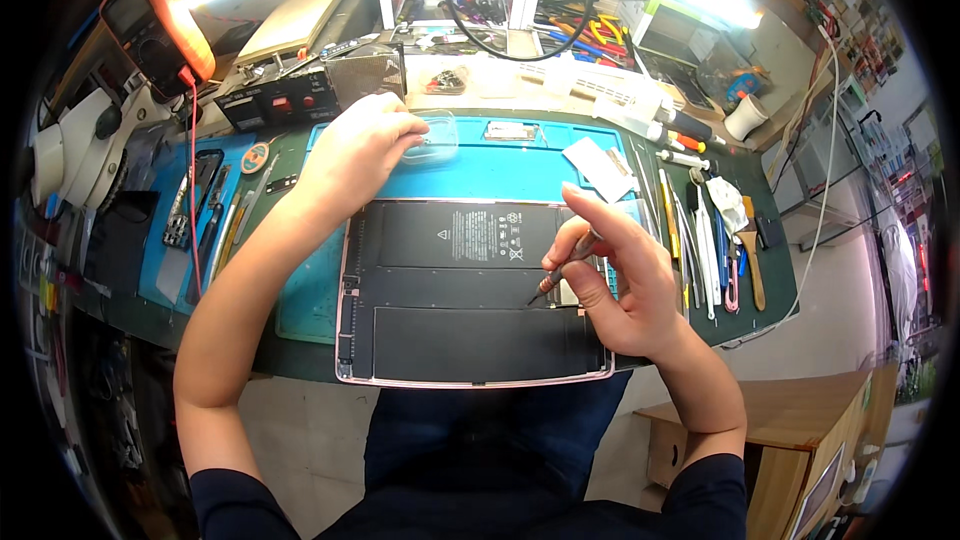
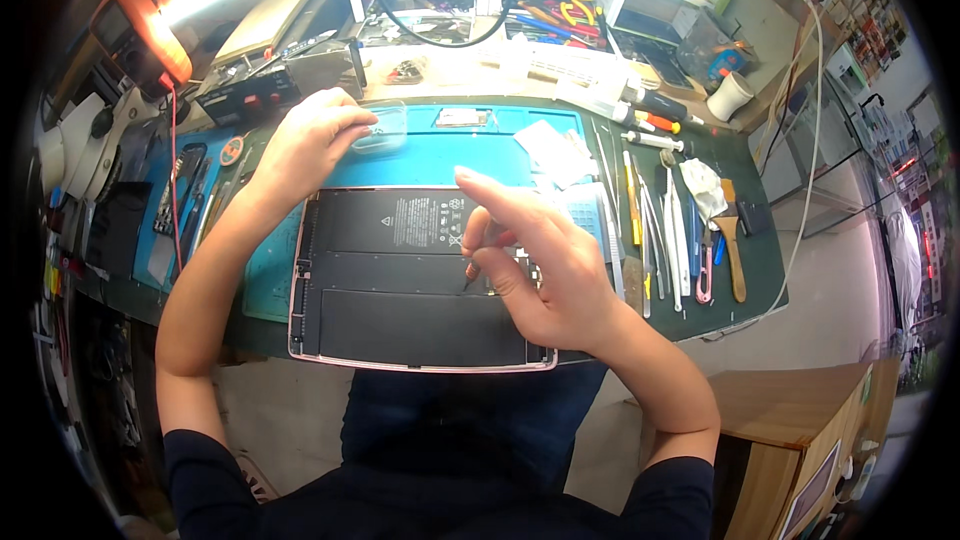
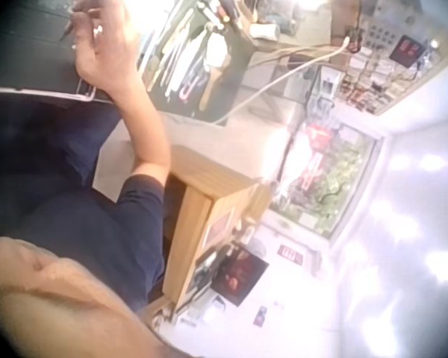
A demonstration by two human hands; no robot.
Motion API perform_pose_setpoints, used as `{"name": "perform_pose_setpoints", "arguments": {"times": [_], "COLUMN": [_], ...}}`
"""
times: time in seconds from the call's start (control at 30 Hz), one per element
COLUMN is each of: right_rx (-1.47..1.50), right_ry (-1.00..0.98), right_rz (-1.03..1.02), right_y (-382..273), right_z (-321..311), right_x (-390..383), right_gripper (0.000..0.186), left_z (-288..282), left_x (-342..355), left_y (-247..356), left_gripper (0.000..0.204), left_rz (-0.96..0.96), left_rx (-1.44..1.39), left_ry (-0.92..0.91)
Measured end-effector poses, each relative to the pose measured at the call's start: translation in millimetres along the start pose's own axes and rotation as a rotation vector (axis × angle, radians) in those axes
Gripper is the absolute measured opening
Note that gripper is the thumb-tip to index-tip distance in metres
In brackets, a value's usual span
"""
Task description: The person compares a pink tablet with a silver one, then proceeds to work on the internal components of the pink tablet. They use a screwdriver to remove screws and a plastic pry tool to disconnect cables and remove parts from the device's interior.
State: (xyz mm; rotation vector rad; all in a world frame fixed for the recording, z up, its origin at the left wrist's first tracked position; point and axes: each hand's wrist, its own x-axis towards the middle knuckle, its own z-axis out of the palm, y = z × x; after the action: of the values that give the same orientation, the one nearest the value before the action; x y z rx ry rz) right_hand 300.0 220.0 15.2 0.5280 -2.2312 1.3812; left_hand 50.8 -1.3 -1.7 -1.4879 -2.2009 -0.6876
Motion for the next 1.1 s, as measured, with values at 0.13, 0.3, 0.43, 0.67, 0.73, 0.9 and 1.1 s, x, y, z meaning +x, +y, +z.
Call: {"name": "perform_pose_setpoints", "arguments": {"times": [0.13,0.3,0.43,0.67,0.73,0.9,1.1], "right_rx": [-0.003,-0.054,-0.222,-0.364,-0.299,-0.179,-0.279], "right_ry": [0.011,-0.054,-0.138,-0.086,-0.120,-0.080,-0.069], "right_rz": [-0.025,-0.075,-0.189,-0.226,-0.188,-0.215,-0.189], "right_y": [-1,-2,-3,-18,-17,-13,-17], "right_z": [3,-2,-10,-11,-11,-3,-6], "right_x": [3,6,9,14,14,15,13], "right_gripper": [0.060,0.054,0.050,0.042,0.040,0.039,0.040], "left_z": [-4,-21,-40,-17,-15,-3,-10], "left_x": [-1,-2,-6,-14,-13,-11,-13], "left_y": [2,53,105,126,126,135,127], "left_gripper": [0.011,0.016,0.026,0.025,0.019,0.016,0.027], "left_rz": [0.014,-0.137,-0.045,0.023,0.037,-0.125,-0.083], "left_rx": [-0.021,-0.291,-0.779,-0.881,-0.802,-0.820,-0.934], "left_ry": [0.047,-0.117,-0.536,-0.413,-0.335,-0.348,-0.417]}}
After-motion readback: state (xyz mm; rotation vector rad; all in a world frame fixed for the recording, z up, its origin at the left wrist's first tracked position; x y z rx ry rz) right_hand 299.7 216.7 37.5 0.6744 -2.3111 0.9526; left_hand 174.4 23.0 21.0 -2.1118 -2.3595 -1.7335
